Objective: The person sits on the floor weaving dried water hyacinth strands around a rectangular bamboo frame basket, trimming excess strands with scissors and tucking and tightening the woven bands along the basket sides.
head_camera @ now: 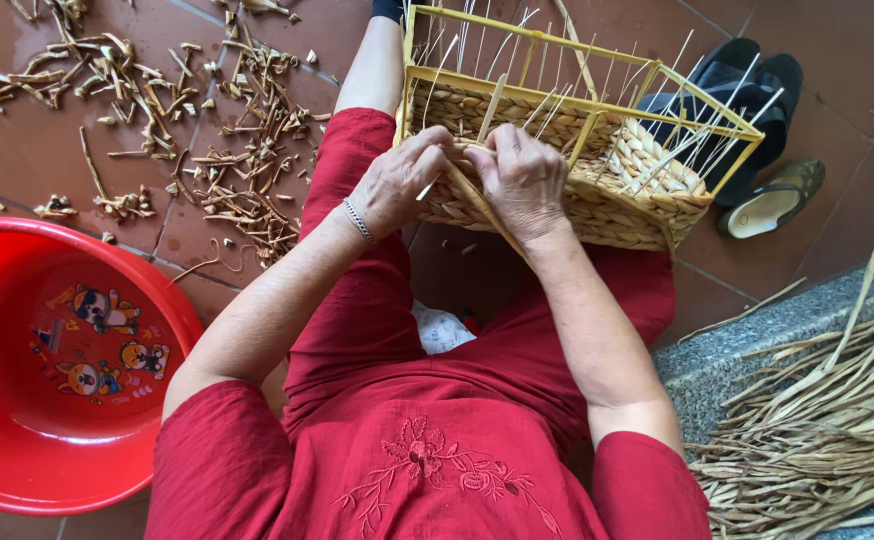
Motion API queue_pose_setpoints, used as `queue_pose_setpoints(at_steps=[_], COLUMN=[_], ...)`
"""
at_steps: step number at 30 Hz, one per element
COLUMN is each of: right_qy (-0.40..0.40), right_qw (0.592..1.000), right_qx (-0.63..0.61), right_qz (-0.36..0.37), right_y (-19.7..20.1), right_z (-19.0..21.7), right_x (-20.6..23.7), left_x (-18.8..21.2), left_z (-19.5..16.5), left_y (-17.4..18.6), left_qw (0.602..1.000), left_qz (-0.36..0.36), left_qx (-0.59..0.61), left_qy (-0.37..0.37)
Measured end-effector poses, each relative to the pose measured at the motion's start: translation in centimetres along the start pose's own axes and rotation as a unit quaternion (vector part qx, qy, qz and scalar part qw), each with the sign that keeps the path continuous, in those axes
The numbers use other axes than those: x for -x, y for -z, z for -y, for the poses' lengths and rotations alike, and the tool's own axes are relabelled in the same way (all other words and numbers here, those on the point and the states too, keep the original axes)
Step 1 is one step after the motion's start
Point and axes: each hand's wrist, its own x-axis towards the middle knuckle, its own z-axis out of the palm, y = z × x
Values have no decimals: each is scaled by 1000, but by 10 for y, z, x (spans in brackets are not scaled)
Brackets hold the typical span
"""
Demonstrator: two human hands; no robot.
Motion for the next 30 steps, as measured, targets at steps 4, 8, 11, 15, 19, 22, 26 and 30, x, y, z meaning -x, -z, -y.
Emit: queue_pose_setpoints(at_steps=[4, 8, 11, 15, 19, 22, 26, 30], right_qy=[-46, -97, -156, -93, 9, 82, 0, -78], right_qw=[998, 992, 975, 982, 999, 991, 983, 975], right_qx=[14, -69, -143, -164, -44, 108, 123, 123], right_qz=[29, 43, 68, 22, 22, -9, 139, 170], right_y=[-17, -14, -1, 22, 49, 65, 76, 87], right_z=[0, 1, -2, 5, 22, 29, 18, -3], right_x=[12, 30, 36, 38, 41, 47, 43, 30], left_x=[1, -14, -23, -27, -28, -34, -39, -33], left_z=[12, 26, 26, 19, 13, 11, 12, 14], left_y=[-12, -25, -34, -36, -34, -37, -39, -30], left_qw=[998, 984, 981, 973, 980, 968, 964, 981], left_qz=[29, 57, 37, 25, 17, 120, 153, 58], left_qx=[-12, -13, -55, -37, -98, -157, -99, 105], left_qy=[62, 169, 183, 227, 175, 153, 193, 149])
